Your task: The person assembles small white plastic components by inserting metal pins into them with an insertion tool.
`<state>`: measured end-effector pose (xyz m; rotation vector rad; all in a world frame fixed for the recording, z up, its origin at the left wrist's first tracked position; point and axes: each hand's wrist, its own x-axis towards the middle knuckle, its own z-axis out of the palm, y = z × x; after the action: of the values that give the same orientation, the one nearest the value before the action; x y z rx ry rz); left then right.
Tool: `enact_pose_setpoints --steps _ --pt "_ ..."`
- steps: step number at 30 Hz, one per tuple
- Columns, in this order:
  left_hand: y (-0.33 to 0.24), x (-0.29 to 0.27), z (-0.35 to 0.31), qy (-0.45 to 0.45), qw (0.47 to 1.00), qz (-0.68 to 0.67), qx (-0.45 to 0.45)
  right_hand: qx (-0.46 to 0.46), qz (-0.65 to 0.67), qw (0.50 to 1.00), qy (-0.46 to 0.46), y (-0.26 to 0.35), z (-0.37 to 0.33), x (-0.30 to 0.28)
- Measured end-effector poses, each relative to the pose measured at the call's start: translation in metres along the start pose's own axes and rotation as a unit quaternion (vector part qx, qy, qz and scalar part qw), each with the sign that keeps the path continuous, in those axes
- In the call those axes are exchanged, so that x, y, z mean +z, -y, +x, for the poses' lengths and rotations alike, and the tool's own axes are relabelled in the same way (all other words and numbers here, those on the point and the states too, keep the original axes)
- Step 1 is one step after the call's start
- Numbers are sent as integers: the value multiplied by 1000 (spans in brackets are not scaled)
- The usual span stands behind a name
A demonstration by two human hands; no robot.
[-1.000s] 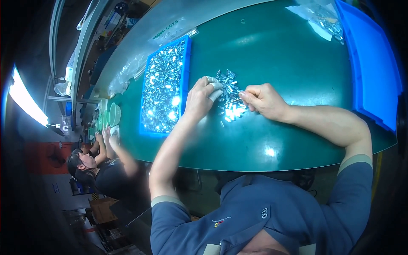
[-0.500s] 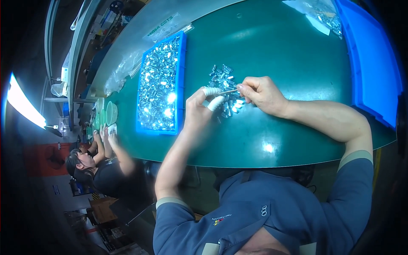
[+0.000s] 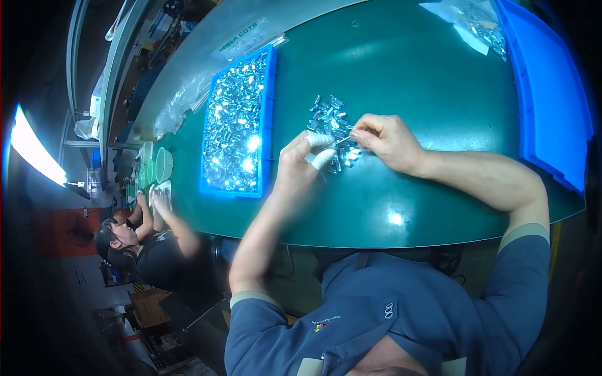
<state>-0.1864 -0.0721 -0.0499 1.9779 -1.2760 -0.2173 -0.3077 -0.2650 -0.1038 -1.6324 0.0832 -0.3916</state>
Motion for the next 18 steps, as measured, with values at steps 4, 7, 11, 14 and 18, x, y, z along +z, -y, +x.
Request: enact_pose_setpoints --steps 4,7,11,14,18 --pt "0 5 -2 -20 1000 -15 -11 43 -23 997 51 3 -4 -3" --pt "1 8 -2 -42 999 -26 15 15 -19 999 34 5 -5 -1" --pt "-4 4 -2 -33 999 -23 29 79 12 996 49 7 -3 -3" --pt "0 4 0 -45 998 -17 50 104 -8 992 74 11 -2 -4" --pt "-3 13 4 -5 996 -15 91 142 -7 984 111 11 -4 -3"
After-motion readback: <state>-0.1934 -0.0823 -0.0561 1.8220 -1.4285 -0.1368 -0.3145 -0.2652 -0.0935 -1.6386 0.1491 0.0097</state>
